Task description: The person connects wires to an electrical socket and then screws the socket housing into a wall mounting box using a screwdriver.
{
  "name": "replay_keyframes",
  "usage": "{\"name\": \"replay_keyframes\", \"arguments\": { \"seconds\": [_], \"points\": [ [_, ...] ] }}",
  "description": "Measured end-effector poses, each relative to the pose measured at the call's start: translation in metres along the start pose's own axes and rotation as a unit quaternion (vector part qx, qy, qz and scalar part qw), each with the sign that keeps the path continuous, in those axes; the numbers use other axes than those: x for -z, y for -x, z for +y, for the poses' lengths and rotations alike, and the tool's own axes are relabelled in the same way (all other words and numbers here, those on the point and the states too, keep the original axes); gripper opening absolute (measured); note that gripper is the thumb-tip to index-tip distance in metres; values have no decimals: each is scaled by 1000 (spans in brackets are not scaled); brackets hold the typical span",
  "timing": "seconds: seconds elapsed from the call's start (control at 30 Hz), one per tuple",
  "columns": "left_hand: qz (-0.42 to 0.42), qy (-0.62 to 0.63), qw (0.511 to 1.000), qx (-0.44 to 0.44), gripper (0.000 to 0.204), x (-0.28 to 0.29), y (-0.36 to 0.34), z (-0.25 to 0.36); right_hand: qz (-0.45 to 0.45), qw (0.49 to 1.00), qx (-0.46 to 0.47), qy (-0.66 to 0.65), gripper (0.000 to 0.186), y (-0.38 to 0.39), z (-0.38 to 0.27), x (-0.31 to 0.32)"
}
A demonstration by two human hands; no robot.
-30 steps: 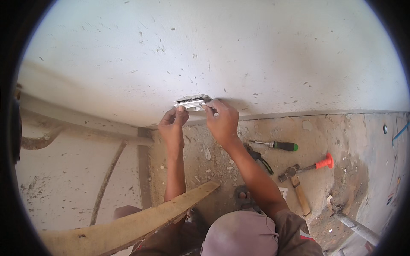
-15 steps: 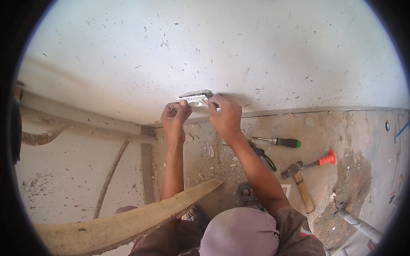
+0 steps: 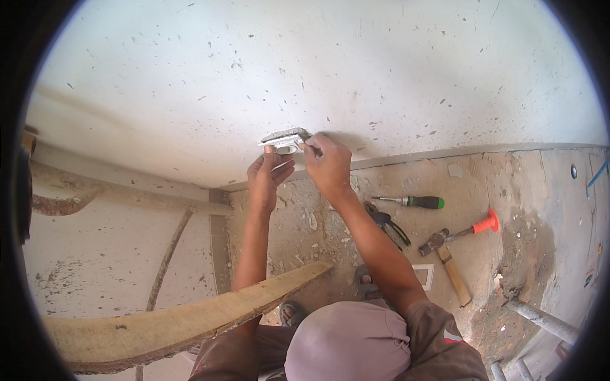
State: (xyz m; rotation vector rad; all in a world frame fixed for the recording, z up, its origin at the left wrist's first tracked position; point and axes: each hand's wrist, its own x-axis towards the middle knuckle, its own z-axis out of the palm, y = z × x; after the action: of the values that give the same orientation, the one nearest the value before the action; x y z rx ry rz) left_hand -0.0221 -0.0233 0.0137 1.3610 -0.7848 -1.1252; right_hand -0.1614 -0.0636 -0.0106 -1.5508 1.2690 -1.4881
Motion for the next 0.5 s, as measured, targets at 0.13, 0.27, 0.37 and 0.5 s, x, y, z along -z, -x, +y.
{"name": "replay_keyframes", "arguments": {
  "seconds": [0.13,0.27,0.37,0.5],
  "points": [
    [-11,43,999,2,50,1,0,-4,-11,1000,-8,-11,8,0,0,0],
    [1,15,1000,-12,51,-3,-3,-7,-21,1000,-13,8,8,-1,-1,3],
    [20,17,1000,-6,51,-9,0,-7,-5,1000,14,17,7,-1,1,3],
    [24,45,999,6,49,-8,-2,-4,19,999,47,4,7,1,4,-3]
  ]
}}
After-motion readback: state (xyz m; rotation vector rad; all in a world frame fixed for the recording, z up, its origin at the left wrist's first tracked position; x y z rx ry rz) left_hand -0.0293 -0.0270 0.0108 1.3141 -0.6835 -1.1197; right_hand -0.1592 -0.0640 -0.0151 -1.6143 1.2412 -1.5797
